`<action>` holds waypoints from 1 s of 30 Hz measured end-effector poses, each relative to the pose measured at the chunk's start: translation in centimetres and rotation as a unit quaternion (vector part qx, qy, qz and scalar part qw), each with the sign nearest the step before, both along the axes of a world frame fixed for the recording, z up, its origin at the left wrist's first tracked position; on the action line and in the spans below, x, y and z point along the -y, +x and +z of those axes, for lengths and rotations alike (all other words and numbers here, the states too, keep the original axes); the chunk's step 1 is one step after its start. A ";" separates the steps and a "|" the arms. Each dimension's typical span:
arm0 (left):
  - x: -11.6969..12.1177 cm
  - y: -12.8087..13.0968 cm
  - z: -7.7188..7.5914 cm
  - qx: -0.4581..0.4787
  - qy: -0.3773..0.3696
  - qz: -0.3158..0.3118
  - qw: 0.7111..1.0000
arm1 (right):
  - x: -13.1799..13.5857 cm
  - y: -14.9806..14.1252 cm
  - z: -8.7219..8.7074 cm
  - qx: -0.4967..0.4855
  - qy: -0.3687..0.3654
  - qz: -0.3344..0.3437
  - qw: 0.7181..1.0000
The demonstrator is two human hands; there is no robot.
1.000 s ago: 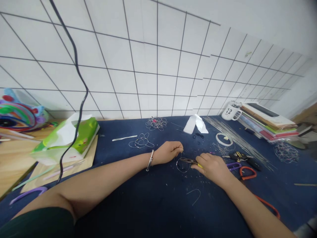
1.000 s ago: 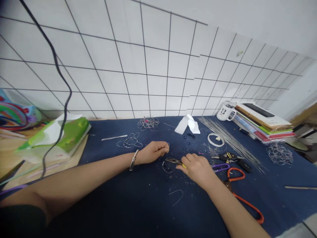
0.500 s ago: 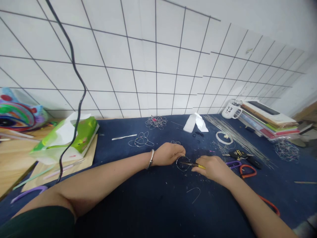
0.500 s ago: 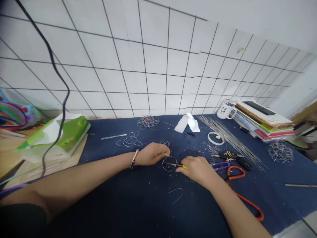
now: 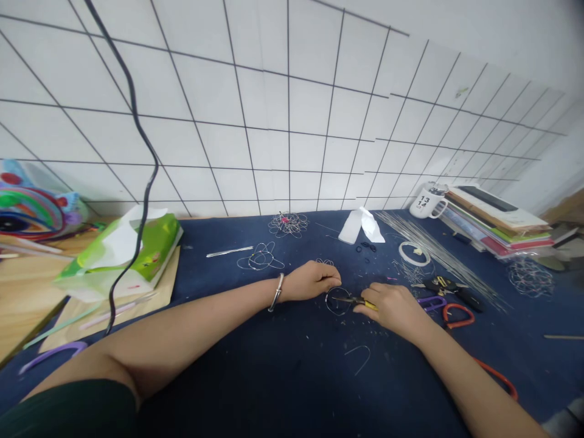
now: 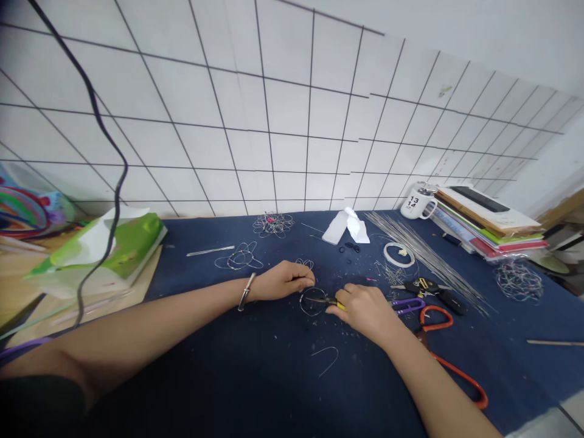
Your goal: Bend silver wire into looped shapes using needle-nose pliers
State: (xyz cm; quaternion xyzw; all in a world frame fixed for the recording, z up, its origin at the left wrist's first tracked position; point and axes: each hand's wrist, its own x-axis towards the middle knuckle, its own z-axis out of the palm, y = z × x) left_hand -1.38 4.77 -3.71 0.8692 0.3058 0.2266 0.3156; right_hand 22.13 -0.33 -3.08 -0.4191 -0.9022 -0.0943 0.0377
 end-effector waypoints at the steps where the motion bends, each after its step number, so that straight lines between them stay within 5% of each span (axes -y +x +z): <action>1: 0.0 0.0 0.0 0.000 0.006 0.004 1.000 | 0.0 0.0 0.0 0.002 0.003 0.000 1.000; 8: 0.3 0.5 -0.6 0.022 0.034 0.058 0.997 | 0.2 -0.2 -0.1 0.005 0.031 -0.008 0.999; 22: 0.9 0.9 -0.6 0.121 -0.047 0.146 0.981 | 0.2 -0.2 -0.5 -0.010 0.083 -0.021 0.996; 30: 0.2 0.5 -0.9 0.117 -0.102 0.113 0.981 | 0.0 0.0 -0.5 -0.002 0.096 -0.034 0.995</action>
